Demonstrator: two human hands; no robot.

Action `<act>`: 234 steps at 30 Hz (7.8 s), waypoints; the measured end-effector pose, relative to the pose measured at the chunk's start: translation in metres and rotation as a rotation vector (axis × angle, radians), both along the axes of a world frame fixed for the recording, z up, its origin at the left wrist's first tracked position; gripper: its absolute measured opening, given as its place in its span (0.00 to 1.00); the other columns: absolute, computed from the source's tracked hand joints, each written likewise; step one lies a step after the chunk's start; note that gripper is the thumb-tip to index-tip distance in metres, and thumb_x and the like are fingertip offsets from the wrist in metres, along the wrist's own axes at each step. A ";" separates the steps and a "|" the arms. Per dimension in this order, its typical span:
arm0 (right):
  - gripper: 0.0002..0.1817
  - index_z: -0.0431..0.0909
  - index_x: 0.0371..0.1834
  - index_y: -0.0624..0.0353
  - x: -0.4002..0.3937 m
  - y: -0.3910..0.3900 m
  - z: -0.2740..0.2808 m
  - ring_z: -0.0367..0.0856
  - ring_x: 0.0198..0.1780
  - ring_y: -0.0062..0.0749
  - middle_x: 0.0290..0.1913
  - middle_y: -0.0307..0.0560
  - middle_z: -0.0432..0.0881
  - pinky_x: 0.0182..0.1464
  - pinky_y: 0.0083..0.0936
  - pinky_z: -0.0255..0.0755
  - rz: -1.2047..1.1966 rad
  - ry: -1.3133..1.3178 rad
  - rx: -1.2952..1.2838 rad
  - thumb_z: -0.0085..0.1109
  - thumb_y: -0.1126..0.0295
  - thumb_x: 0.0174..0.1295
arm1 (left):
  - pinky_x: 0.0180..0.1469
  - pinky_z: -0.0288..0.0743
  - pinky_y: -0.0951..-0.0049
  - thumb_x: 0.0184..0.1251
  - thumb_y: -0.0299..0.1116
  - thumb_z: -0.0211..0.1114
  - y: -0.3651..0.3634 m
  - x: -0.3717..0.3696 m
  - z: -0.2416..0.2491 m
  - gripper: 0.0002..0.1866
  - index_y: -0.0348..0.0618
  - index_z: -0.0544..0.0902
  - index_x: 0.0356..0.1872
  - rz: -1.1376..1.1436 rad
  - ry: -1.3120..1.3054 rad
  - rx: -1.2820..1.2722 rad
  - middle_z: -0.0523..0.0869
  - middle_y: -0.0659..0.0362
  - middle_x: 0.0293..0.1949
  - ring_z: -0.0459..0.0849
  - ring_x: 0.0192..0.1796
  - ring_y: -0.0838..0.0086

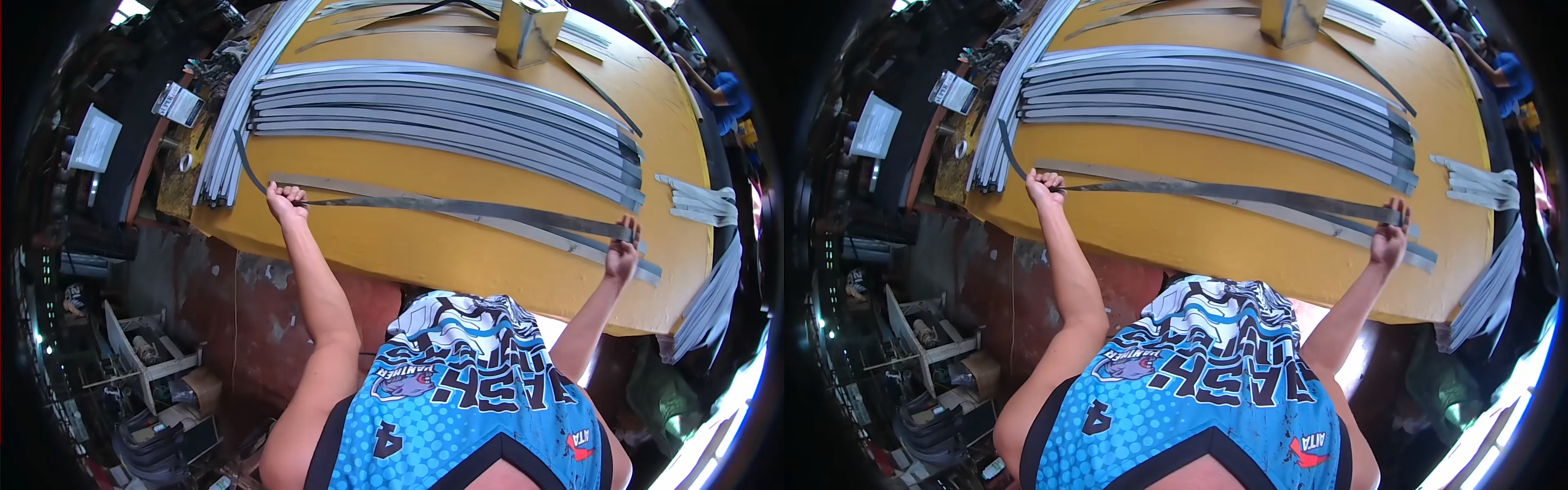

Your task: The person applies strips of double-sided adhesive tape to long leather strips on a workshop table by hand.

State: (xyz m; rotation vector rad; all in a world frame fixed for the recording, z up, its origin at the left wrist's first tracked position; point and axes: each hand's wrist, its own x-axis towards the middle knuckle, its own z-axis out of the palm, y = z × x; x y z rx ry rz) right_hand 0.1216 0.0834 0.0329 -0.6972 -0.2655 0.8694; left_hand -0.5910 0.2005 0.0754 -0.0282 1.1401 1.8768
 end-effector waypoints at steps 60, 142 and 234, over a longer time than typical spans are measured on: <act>0.53 0.71 0.65 0.58 0.025 -0.147 0.003 0.53 0.26 0.28 0.23 0.39 0.59 0.31 0.26 0.53 -0.314 0.306 0.134 0.13 0.23 0.63 | 0.45 0.62 0.67 0.63 0.32 0.65 -0.028 -0.031 0.057 0.34 0.51 0.66 0.72 -0.518 0.230 0.833 0.71 0.52 0.47 0.67 0.42 0.66; 0.34 0.81 0.53 0.57 -0.023 -0.135 -0.119 0.78 0.56 0.55 0.50 0.57 0.83 0.59 0.45 0.71 -0.732 -1.699 -1.435 0.67 0.40 0.53 | 0.64 0.63 0.50 0.53 0.40 0.76 -0.094 0.075 -0.097 0.25 0.48 0.82 0.53 -0.346 1.973 -0.213 0.74 0.50 0.59 0.69 0.64 0.52; 0.22 0.63 0.67 0.67 0.460 0.115 0.093 0.71 0.65 0.40 0.62 0.60 0.73 0.64 0.29 0.68 -0.792 -2.697 -1.487 0.36 0.74 0.71 | 0.33 0.60 0.59 0.54 0.34 0.65 -0.166 0.412 -0.110 0.10 0.44 0.72 0.23 -0.432 1.825 -0.210 0.69 0.59 0.21 0.70 0.27 0.63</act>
